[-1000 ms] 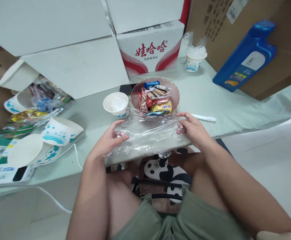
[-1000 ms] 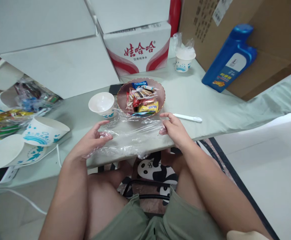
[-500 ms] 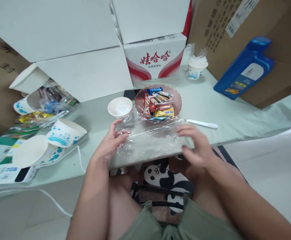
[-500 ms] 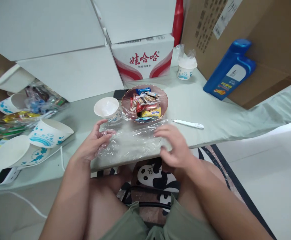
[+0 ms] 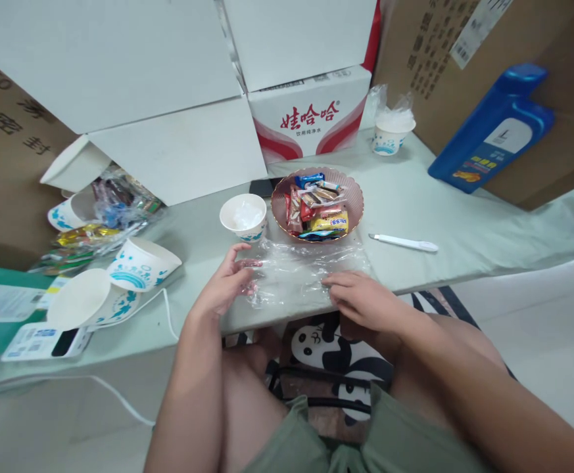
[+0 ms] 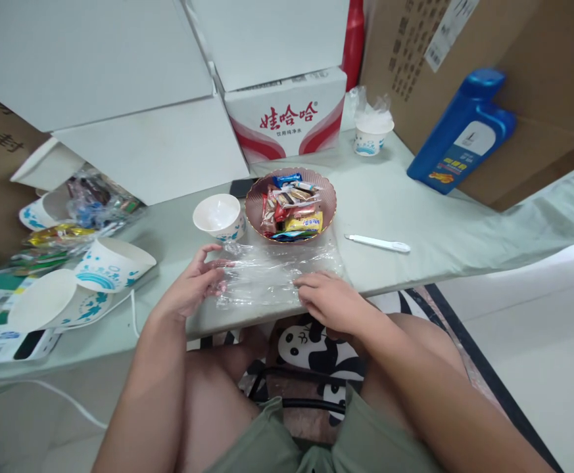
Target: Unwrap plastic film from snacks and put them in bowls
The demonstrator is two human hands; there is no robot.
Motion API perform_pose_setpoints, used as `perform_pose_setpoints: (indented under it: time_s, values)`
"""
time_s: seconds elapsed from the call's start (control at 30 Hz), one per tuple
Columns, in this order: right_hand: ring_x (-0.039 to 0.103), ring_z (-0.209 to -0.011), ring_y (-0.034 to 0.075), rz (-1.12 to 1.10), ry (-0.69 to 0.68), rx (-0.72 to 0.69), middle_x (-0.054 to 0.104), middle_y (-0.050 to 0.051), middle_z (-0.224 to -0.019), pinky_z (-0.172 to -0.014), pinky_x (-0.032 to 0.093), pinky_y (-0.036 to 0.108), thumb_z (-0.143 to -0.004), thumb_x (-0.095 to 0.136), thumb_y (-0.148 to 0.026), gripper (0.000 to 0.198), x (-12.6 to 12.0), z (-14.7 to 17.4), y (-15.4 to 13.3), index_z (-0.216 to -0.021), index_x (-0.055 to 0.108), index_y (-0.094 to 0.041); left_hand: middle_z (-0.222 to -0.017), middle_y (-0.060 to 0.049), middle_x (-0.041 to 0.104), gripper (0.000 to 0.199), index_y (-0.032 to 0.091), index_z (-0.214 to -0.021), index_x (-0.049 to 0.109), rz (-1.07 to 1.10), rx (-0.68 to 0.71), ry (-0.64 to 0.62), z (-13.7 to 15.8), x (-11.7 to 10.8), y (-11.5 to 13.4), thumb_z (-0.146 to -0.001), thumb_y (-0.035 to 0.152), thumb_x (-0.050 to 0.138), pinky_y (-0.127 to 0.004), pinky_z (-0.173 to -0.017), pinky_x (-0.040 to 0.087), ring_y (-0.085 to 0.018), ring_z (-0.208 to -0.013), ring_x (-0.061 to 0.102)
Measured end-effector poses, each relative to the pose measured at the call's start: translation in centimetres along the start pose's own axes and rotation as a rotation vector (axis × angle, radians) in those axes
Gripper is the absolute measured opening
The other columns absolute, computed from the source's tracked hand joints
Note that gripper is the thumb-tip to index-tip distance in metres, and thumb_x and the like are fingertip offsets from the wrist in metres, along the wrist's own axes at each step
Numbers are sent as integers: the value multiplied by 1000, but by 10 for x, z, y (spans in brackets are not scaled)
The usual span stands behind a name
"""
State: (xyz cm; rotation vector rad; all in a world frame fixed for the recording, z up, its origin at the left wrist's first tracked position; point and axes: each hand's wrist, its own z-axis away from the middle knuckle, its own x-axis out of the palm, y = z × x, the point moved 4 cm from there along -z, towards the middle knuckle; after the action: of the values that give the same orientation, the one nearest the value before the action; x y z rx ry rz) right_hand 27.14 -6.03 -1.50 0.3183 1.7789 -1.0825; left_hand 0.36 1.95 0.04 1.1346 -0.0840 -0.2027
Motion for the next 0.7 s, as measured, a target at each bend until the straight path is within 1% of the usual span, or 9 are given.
perform_pose_setpoints:
  time_s: [0.1,0.2,0.3,0.37,0.4,0.47,0.53,0.57,0.7]
  values:
    - [63,-120,29,-21,41,-1,67,14,-131,-103,48,54,-87,50,-12,14,-14,4,-3,-86,61,-20,-93,2,68,53,28,-115,51,-74,4,78,-3,-7,-3,-65,16,67,-18,-43,40,-7,-47,54]
    - [64,-115,28,-79,98,57,66,14,-129,-96,52,48,-81,51,-11,11,-28,8,1,-82,55,-21,-78,3,67,44,23,-103,57,-174,72,282,-3,-21,-2,-61,11,63,-19,-41,33,-7,-42,47]
    - [67,-102,25,-152,101,115,69,11,-116,-88,54,42,-76,50,-10,13,-37,12,9,-80,51,-22,-73,3,65,32,21,-90,63,-252,267,555,10,-32,8,-60,8,63,-21,-42,30,-8,-43,42]
    - [67,-100,25,-174,88,130,70,9,-112,-88,53,42,-74,49,-9,14,-39,14,13,-79,49,-23,-72,1,64,20,22,-85,65,-229,486,601,24,-28,18,-67,13,66,-24,-52,41,-11,-53,51]
    - [67,-101,25,-177,81,134,71,9,-113,-90,52,42,-74,49,-10,14,-40,14,14,-78,50,-23,-74,0,65,14,23,-83,66,-216,605,527,31,-21,23,-70,18,67,-27,-62,48,-15,-62,58]
    - [67,-107,27,-183,59,141,72,9,-118,-94,51,44,-74,51,-11,12,-39,16,15,-78,51,-22,-83,-5,71,9,23,-82,69,-303,746,198,41,6,30,-75,27,71,-38,-88,54,-23,-87,68]
    - [67,-111,28,-188,30,160,72,9,-122,-96,50,45,-75,53,-12,10,-39,17,14,-79,54,-22,-101,-8,75,22,24,-92,73,-548,724,-142,45,36,27,-73,31,78,-47,-104,49,-31,-111,66]
    - [67,-113,28,-196,19,169,72,9,-124,-96,50,45,-75,54,-13,9,-39,17,14,-78,56,-21,-114,-9,74,33,25,-102,73,-685,684,-240,45,47,23,-71,33,81,-51,-110,45,-33,-122,61]
    - [63,-124,29,-283,-45,158,69,11,-132,-100,49,43,-75,58,-14,10,-42,20,12,-67,55,-20,-157,-10,47,51,28,-122,70,-1121,583,-236,31,60,5,-73,39,79,-66,-120,27,-42,-152,27]
